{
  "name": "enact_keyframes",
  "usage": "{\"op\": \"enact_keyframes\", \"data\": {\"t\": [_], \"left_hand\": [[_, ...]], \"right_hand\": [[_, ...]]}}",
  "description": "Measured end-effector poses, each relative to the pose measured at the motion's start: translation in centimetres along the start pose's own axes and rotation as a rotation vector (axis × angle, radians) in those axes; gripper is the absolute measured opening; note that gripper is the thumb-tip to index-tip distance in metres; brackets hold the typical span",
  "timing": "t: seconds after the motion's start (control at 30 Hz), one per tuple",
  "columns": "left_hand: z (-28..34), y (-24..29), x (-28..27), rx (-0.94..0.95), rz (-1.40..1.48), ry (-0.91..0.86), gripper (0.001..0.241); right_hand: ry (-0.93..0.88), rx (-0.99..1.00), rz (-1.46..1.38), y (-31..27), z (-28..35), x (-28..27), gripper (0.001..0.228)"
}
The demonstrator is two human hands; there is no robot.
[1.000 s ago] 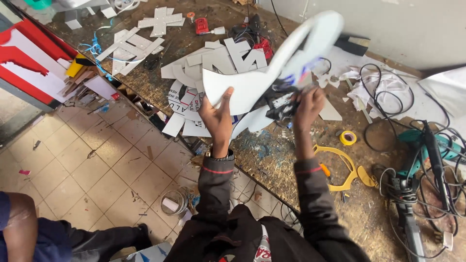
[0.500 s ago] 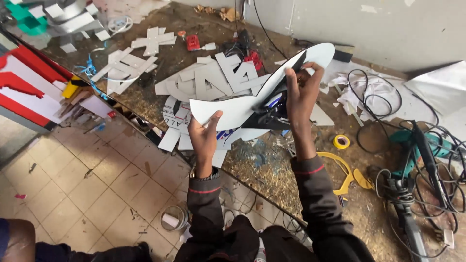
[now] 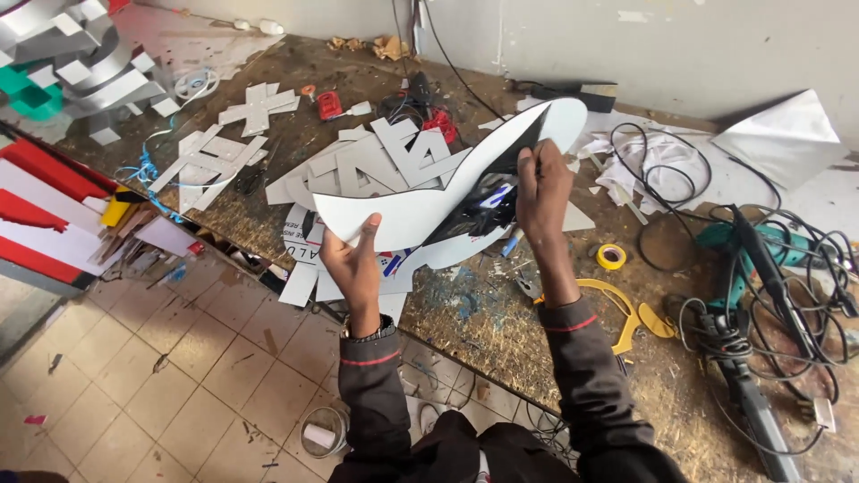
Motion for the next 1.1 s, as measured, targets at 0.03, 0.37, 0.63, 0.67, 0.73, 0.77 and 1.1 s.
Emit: {"op": "enact_keyframes", "data": {"t": [0.03,0.37,0.63,0.67,0.73,0.77,1.1], "left_hand": [[-0.1,0.4,0.3,0.002,0.001,0.013,0.036],[-0.9,0.6,0.2,-0.011,-0.011,0.066,0.036],[-0.2,1.4,1.3,-0.010,0.005,-0.009,0.034],[-0.2,1.9,1.2,-0.005,-0.005,-0.015,0.035],[-0.3,0.2,1.4,-0.019,0.023,-0.016,0.037],[0.0,-0.8,1.2,-0.037,0.045,-0.032,0.040],[3.0,-1.5,5.6,-0.041,0.069,-0.046,0.048]], "right_hand": [[0.048,0.036,-0.065,0.0,0.5,-0.5,0.033],[0.065,0.447,-0.390,-0.5,17.9,2.1,0.031],[0.263,0.466,-0.518,0.8,13.4,-7.5,0.010],[0.386,0.437,-0.562,-0.2,12.0,-10.3,0.007],[0.489,0.439,-0.576,1.6,10.0,-13.1,0.013],[0.602,0.451,-0.583,2.5,9.9,-14.9,0.023],[-0.315,0.520,0.267,0.3,8.9,-0.3,0.093]]}}
Point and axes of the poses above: each hand's wrist, its own z-axis away from the middle knuckle, its own x-axis out of the palm, y = z × x, the point moved 8 cm from there along -z, towards the middle knuckle, and after that the axes turned 3 degrees about y, right-handed, at the moved point
